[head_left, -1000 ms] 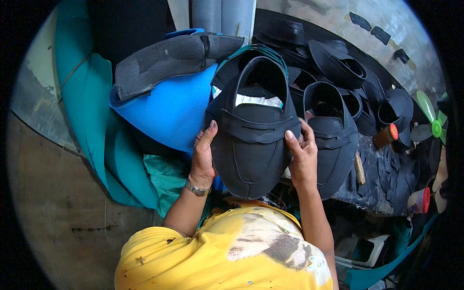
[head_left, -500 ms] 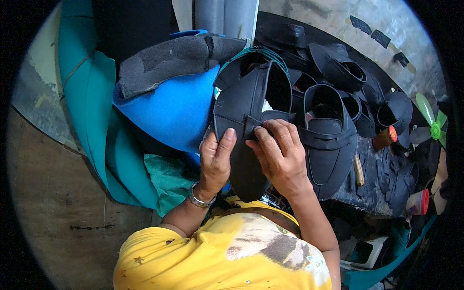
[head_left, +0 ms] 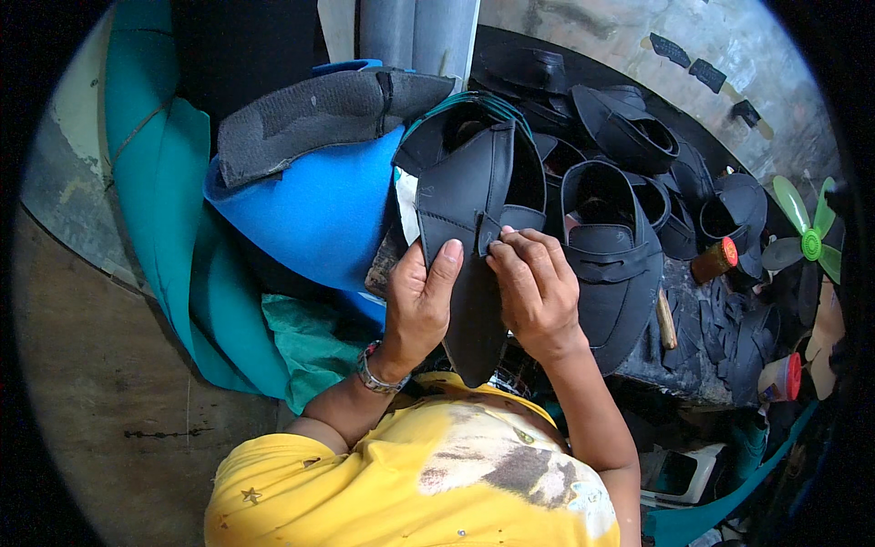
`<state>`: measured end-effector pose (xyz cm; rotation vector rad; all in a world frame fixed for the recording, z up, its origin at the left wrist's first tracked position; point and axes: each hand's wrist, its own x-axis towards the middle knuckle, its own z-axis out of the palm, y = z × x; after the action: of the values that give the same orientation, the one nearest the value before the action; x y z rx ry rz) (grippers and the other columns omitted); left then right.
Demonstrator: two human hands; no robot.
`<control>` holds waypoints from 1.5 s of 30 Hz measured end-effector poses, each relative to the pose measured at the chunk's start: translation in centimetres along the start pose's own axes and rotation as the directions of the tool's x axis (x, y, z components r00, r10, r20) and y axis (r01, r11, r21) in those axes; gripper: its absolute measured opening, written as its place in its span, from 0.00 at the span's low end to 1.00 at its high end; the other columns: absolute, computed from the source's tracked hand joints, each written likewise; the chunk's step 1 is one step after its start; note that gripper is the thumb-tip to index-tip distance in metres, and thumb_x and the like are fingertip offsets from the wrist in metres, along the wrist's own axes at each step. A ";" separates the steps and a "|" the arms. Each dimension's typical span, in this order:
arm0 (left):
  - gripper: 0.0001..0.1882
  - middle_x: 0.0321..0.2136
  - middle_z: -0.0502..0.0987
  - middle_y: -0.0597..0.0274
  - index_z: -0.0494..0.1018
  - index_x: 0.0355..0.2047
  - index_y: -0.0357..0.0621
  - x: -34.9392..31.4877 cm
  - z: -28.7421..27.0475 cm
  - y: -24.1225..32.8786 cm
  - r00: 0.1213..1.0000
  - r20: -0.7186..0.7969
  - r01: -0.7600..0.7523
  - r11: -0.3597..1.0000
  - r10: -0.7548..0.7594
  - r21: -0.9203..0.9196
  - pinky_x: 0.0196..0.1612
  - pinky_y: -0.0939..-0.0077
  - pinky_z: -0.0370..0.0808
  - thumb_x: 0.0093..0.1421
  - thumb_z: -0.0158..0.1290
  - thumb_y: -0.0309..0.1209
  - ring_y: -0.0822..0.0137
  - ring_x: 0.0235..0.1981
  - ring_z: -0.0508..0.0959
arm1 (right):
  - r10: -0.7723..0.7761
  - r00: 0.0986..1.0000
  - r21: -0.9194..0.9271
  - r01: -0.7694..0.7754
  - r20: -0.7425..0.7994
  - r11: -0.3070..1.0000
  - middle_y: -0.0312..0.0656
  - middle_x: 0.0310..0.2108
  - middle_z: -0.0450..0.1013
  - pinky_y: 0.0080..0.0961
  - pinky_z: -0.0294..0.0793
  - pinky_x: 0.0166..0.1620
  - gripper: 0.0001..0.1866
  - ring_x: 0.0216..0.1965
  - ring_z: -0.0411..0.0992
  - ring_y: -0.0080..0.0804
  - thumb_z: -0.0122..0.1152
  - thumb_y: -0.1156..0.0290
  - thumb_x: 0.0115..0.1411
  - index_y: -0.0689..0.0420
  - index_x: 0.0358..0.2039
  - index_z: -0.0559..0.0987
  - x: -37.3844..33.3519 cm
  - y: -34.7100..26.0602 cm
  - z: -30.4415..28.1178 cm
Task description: The person sits on the floor and repairs black slip-on shoes by hand. They pick up individual shoes, apply a small piece of black material to the upper, press it into place, and set the shoe down. The person repeats this process for several shoes, occasionally comparing pairs.
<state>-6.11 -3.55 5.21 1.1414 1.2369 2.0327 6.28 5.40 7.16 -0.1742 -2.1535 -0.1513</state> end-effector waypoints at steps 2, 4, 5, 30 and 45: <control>0.12 0.36 0.76 0.66 0.72 0.44 0.36 0.0 -0.1 0.3 0.999 0.025 0.024 1.000 -0.024 -0.009 0.40 0.82 0.70 0.68 0.45 0.31 0.79 0.35 0.70 | 0.022 0.999 0.024 -0.023 0.025 0.999 0.52 0.38 0.74 0.37 0.77 0.41 0.15 0.38 0.74 0.46 0.62 0.85 0.48 0.68 0.39 0.75 0.1 -0.1 -0.4; 0.12 0.38 0.76 0.65 0.72 0.44 0.35 -0.1 0.1 0.7 0.999 0.035 0.026 0.999 -0.027 0.038 0.43 0.82 0.70 0.68 0.45 0.30 0.79 0.37 0.71 | 0.029 0.997 0.002 -0.029 0.068 1.000 0.52 0.38 0.73 0.37 0.77 0.41 0.15 0.38 0.74 0.47 0.62 0.85 0.48 0.68 0.39 0.75 0.2 -0.2 -0.7; 0.12 0.38 0.76 0.65 0.72 0.44 0.35 -0.2 0.3 0.9 0.999 0.034 0.015 0.996 -0.018 0.090 0.43 0.81 0.70 0.68 0.45 0.30 0.79 0.37 0.71 | 0.014 0.998 -0.025 -0.013 0.055 1.000 0.53 0.38 0.73 0.36 0.77 0.41 0.15 0.38 0.73 0.47 0.62 0.84 0.47 0.68 0.38 0.75 0.2 -0.1 -0.7; 0.13 0.39 0.76 0.68 0.71 0.48 0.36 1.2 1.1 0.0 0.992 0.102 0.073 0.997 -0.074 0.022 0.42 0.84 0.69 0.68 0.46 0.31 0.81 0.37 0.71 | 0.375 0.919 0.352 -0.312 -0.125 0.882 0.50 0.31 0.71 0.30 0.73 0.36 0.09 0.31 0.73 0.43 0.57 0.87 0.54 0.65 0.35 0.71 -0.3 1.5 -0.4; 0.12 0.27 0.70 0.75 0.72 0.42 0.38 1.7 1.1 -0.4 0.992 0.059 0.121 0.987 -0.115 -0.103 0.29 0.87 0.64 0.68 0.44 0.34 0.84 0.26 0.64 | 0.779 0.613 0.830 -0.499 0.135 0.249 0.35 0.32 0.72 0.16 0.69 0.38 0.05 0.32 0.68 0.18 0.50 0.73 0.67 0.61 0.38 0.72 -0.8 1.2 -0.3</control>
<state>-6.01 -1.58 5.81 1.0406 1.1291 1.9432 7.16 6.45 6.69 -0.4605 -1.4338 1.2576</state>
